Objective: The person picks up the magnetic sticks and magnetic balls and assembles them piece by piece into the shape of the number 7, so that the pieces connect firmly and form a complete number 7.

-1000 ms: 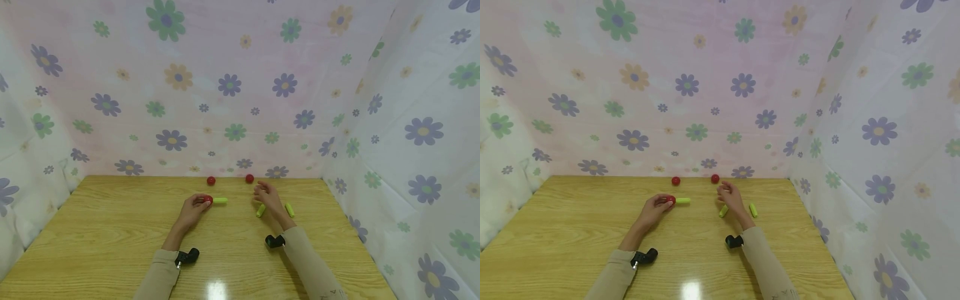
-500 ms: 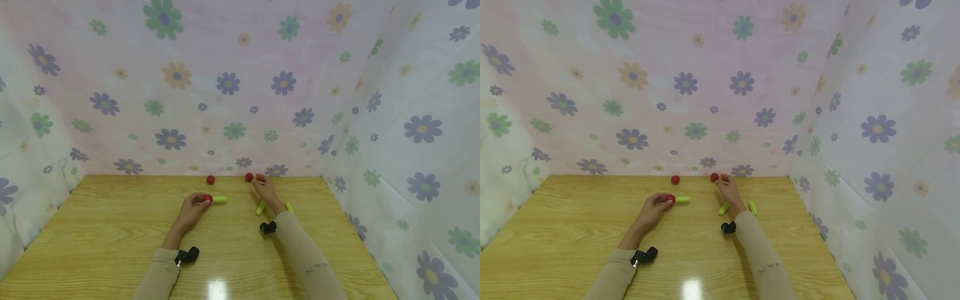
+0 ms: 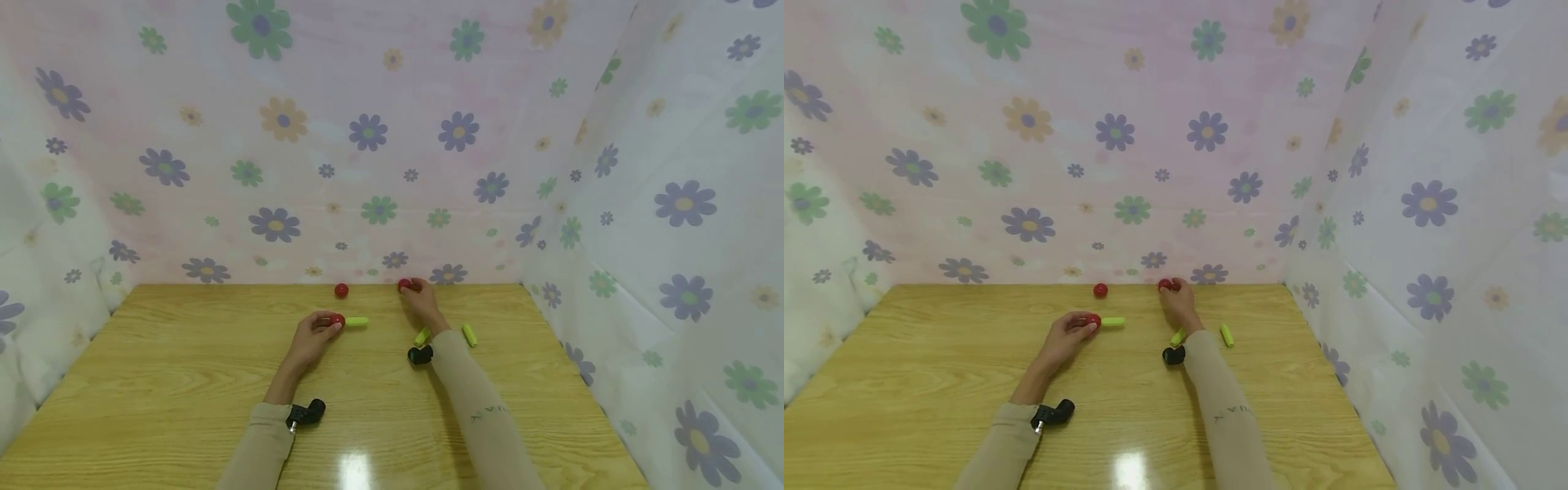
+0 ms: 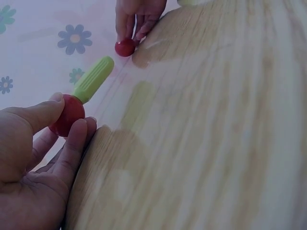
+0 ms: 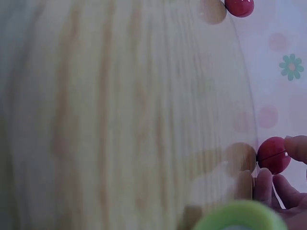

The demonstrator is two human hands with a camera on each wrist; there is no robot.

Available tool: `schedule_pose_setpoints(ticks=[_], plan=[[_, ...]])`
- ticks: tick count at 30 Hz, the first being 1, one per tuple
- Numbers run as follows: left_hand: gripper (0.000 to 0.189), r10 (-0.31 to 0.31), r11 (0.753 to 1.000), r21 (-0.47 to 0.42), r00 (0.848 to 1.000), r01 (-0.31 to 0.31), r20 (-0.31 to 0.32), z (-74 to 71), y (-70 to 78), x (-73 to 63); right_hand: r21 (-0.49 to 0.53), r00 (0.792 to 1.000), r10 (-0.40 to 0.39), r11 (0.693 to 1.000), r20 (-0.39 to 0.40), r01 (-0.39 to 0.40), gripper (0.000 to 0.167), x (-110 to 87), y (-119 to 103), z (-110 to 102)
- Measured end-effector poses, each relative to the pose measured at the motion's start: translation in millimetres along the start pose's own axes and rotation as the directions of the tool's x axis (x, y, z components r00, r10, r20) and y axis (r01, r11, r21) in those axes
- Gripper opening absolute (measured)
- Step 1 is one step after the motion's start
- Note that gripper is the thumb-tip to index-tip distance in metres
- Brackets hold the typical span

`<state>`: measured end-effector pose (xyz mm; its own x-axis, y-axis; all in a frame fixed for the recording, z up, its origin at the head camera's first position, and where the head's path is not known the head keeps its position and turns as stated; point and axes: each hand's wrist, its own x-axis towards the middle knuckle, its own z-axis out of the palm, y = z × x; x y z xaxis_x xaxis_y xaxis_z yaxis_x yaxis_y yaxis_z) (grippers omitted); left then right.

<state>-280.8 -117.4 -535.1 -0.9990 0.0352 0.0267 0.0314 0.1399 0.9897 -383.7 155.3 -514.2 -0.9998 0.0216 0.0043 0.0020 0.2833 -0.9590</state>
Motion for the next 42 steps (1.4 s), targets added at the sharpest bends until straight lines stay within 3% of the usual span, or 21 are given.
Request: schedule_pose_setpoints(ticks=[14,23,42], plan=[[0.039,-0.008,1.0,-0.011,1.0,0.008,-0.013,0.4,3.0,-1.0,-0.063,0.998,-0.004,0.998,-0.057,0.001,0.037,4.0,1.1,3.2],[0.039,0.002,1.0,0.005,1.0,-0.002,-0.014,-0.4,1.8,-1.0,-0.014,0.997,0.022,1.0,-0.071,-0.023,0.037,-2.7,0.9,-1.5],[0.039,0.033,0.999,0.011,0.999,-0.033,0.005,0.3,3.5,-3.8,0.011,0.999,-0.043,0.999,-0.026,0.043,0.037,-11.0,1.8,-3.2]])
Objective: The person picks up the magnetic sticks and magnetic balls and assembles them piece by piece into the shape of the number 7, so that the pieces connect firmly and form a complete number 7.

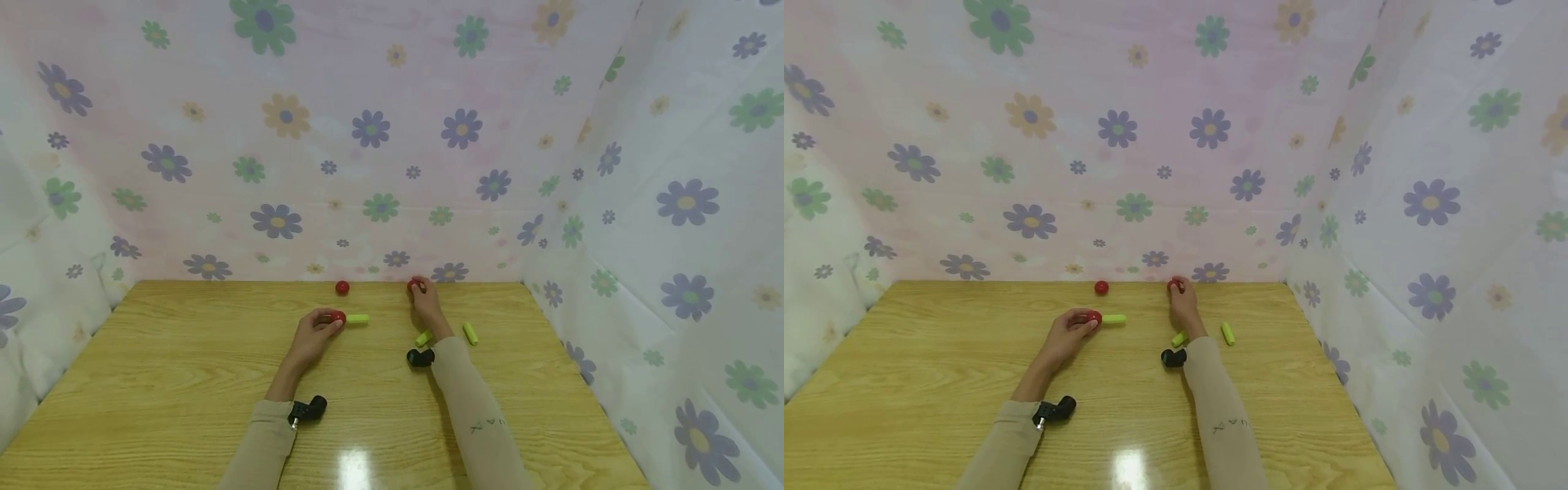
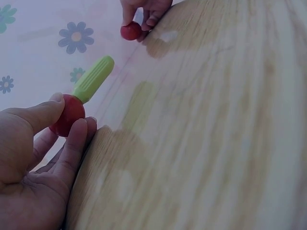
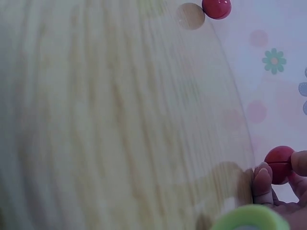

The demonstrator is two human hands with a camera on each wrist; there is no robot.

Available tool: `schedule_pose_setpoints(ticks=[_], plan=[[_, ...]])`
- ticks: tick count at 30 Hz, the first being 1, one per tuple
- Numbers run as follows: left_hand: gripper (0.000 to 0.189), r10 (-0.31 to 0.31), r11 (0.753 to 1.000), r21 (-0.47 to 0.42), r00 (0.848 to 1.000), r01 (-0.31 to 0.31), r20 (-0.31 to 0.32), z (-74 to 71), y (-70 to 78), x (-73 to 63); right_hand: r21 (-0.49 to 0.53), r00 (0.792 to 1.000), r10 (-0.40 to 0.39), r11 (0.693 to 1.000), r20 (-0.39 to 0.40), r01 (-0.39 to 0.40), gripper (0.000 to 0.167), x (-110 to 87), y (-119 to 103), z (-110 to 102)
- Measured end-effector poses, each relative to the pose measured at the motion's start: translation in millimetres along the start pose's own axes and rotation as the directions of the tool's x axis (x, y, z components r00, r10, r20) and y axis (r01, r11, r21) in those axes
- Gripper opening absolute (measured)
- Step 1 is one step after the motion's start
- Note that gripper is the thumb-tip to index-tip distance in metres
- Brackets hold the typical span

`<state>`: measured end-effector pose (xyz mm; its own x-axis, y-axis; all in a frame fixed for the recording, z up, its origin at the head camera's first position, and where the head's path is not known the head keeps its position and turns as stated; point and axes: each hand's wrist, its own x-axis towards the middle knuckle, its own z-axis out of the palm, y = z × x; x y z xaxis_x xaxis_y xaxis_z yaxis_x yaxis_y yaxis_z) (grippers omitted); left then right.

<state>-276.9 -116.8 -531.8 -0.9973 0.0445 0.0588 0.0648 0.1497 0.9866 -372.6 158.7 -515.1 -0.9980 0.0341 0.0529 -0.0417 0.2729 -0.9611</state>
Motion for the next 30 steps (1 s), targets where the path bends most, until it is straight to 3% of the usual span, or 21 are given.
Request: schedule_pose_setpoints(ticks=[9,16,23,30], plan=[[0.04,-0.009,1.0,-0.009,1.0,0.009,0.003,0.0,-1.6,1.9,-0.017,0.999,0.038,0.999,0.013,-0.038,0.039,-6.2,-0.3,-3.7],[0.039,-0.011,1.0,-0.009,1.0,0.011,-0.003,0.8,-3.7,3.7,0.05,0.998,0.058,0.997,0.008,-0.058,0.037,-7.4,-0.2,-1.3],[0.04,-0.012,1.0,-0.018,1.0,0.012,0.001,0.9,-2.1,1.9,0.013,0.997,0.072,0.997,0.01,-0.072,0.043,-14.9,-5.1,1.4],[0.04,-0.012,1.0,-0.012,1.0,0.012,-0.004,0.2,-2.1,2.9,-0.013,0.992,0.103,0.995,0.078,-0.102,0.041,-23.0,-9.5,2.1]])
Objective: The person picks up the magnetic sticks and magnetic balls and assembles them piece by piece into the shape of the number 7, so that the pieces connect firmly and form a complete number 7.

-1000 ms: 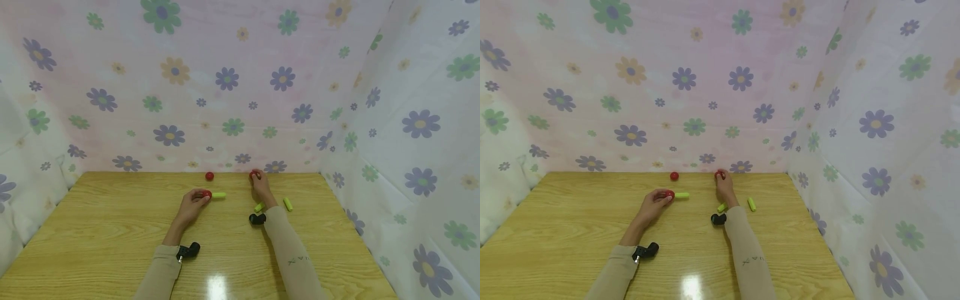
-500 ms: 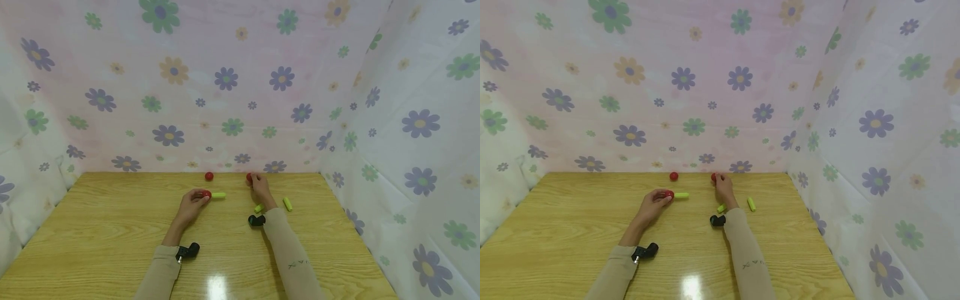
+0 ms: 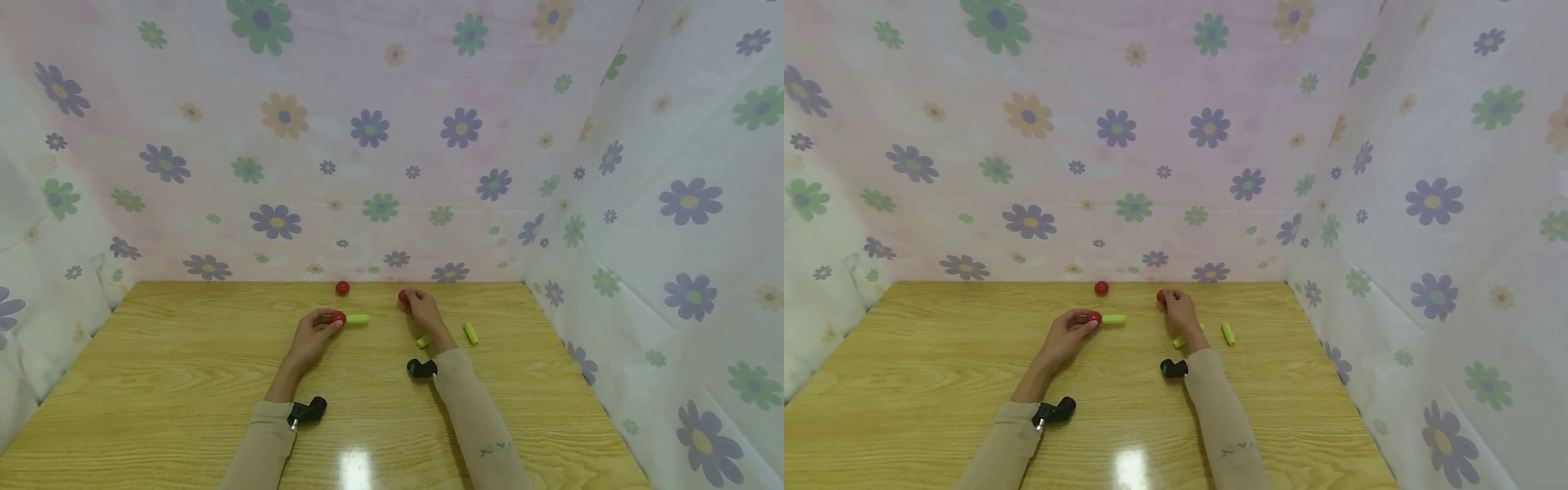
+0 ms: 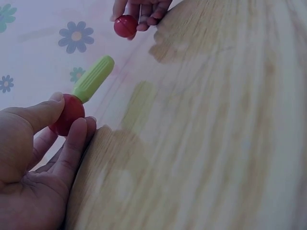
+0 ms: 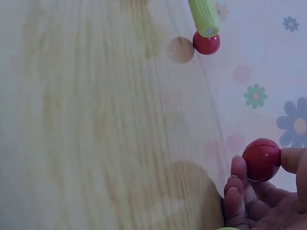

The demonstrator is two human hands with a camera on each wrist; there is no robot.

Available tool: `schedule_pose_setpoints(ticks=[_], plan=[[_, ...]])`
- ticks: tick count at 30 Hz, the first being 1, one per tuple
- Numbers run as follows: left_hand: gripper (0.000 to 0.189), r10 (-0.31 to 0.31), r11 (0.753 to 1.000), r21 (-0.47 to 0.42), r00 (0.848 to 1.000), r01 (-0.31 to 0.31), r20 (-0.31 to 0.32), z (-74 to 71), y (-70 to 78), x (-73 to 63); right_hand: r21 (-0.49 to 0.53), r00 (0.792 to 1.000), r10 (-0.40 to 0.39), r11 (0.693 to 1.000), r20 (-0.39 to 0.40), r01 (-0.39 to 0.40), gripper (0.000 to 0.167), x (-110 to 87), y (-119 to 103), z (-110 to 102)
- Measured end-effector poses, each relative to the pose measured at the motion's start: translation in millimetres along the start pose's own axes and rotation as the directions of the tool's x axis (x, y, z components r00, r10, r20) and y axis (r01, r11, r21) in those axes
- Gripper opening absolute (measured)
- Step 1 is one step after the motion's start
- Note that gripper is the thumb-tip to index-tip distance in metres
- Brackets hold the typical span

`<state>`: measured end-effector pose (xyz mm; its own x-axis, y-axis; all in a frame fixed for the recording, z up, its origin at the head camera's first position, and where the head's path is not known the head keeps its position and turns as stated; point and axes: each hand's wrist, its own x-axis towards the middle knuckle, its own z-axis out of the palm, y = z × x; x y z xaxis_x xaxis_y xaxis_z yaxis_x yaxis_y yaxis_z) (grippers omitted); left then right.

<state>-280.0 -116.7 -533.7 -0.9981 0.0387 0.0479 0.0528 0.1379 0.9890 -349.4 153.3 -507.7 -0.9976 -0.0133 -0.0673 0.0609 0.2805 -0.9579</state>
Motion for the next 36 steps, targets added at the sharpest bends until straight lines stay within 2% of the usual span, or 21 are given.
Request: schedule_pose_setpoints(ticks=[5,11,14,20,29,36], plan=[[0.04,-0.002,1.0,0.002,1.0,0.002,-0.012,0.3,1.0,-0.6,-0.08,0.997,-0.012,0.997,0.077,0.018,0.043,-7.6,-2.7,1.4],[0.04,-0.006,1.0,0.01,1.0,0.006,-0.004,-0.3,0.0,-1.4,-0.152,0.978,-0.024,0.987,0.206,0.056,0.042,-15.4,-5.5,5.8],[0.04,-0.004,1.0,0.01,1.0,0.004,0.0,-0.4,-0.7,-0.9,-0.152,0.975,-0.032,0.986,0.22,0.066,0.041,-18.3,-6.5,7.4],[0.039,0.0,1.0,0.006,1.0,0.0,-0.003,0.1,1.7,-1.7,-0.158,0.98,-0.038,0.985,0.195,0.069,0.041,-24.7,-8.8,11.4],[0.038,0.005,1.0,-0.006,1.0,-0.005,-0.011,1.7,1.8,-2.1,-0.013,0.961,0.025,1.0,0.277,-0.022,0.038,-45.0,-17.0,31.1],[0.037,0.015,1.0,0.009,1.0,-0.015,-0.027,1.7,0.3,-0.8,0.051,0.961,0.063,0.996,0.27,-0.079,0.041,-52.8,-16.6,43.4]])
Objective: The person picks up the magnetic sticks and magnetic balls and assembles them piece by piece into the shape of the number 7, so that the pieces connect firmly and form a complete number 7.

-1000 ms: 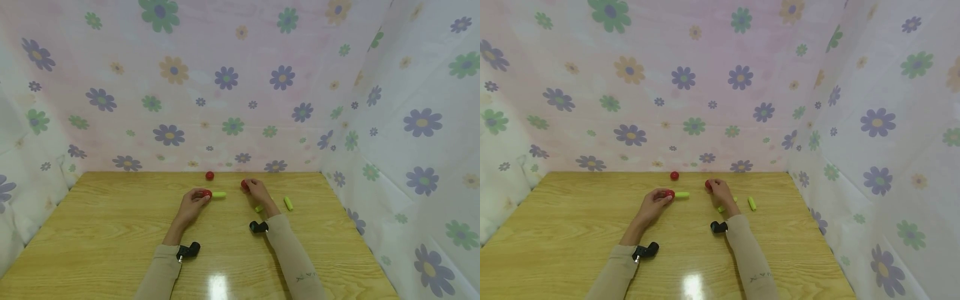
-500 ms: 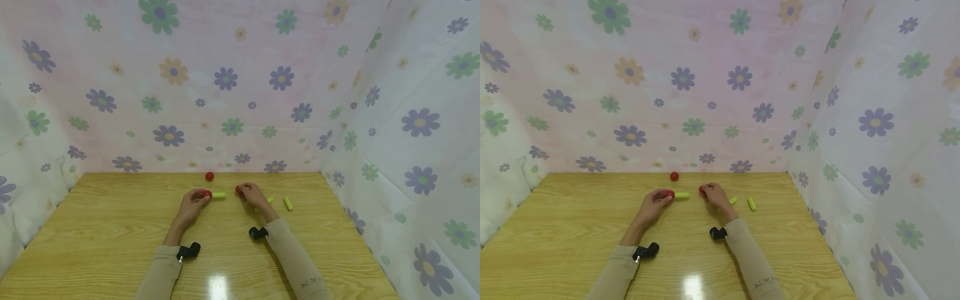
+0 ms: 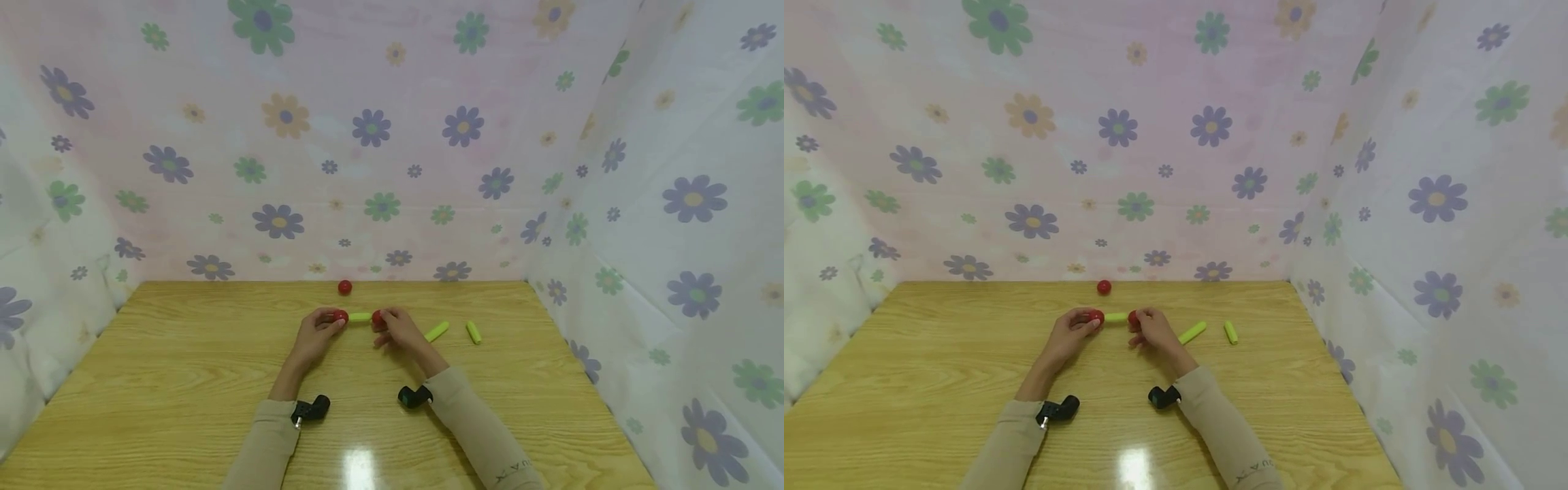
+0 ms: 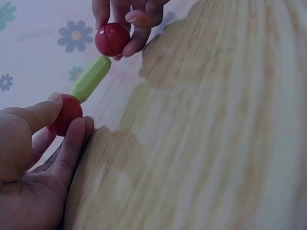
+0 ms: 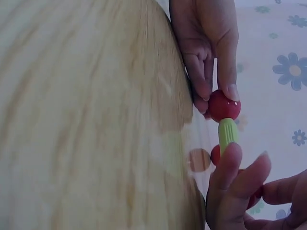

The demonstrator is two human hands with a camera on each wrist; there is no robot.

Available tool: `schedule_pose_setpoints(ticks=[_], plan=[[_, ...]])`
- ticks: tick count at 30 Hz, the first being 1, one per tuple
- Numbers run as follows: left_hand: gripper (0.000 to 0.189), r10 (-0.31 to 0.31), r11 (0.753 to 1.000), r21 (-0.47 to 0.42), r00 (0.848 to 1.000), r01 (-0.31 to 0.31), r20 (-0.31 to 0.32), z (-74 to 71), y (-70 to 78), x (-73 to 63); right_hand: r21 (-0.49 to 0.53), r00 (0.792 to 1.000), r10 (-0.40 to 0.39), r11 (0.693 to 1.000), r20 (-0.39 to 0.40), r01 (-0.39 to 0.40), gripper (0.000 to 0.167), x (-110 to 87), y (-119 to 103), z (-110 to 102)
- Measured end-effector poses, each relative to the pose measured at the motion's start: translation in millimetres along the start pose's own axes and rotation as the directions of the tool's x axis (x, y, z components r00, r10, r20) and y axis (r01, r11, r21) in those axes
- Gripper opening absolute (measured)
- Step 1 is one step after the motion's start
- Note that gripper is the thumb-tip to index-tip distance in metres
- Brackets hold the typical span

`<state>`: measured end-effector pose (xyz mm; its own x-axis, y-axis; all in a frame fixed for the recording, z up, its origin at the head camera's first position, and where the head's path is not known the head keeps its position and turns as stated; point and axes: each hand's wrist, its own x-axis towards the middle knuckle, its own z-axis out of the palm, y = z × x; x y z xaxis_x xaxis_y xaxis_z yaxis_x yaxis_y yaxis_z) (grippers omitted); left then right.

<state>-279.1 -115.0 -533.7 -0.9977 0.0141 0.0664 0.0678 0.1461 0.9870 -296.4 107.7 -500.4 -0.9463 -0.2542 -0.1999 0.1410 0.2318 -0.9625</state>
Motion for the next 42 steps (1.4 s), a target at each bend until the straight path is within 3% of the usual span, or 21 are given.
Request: schedule_pose_setpoints(ticks=[6,13,29,42], plan=[[0.037,-0.015,1.0,-0.014,1.0,0.015,0.004,0.7,1.1,0.4,0.106,0.999,0.051,0.993,-0.019,-0.048,0.047,0.3,2.5,3.8],[0.038,-0.008,1.0,-0.006,1.0,0.008,0.008,0.3,0.4,1.6,0.161,0.997,0.076,0.984,0.002,-0.075,0.048,3.6,6.7,1.3],[0.039,-0.004,1.0,0.006,1.0,0.004,0.01,-0.9,0.6,-0.2,0.146,0.997,0.076,0.986,0.014,-0.077,0.053,3.9,9.0,-0.3],[0.039,0.005,1.0,-0.004,1.0,-0.005,0.013,-0.9,2.2,-2.0,0.16,0.995,0.094,0.983,-0.014,-0.091,0.043,2.8,8.8,3.0]])
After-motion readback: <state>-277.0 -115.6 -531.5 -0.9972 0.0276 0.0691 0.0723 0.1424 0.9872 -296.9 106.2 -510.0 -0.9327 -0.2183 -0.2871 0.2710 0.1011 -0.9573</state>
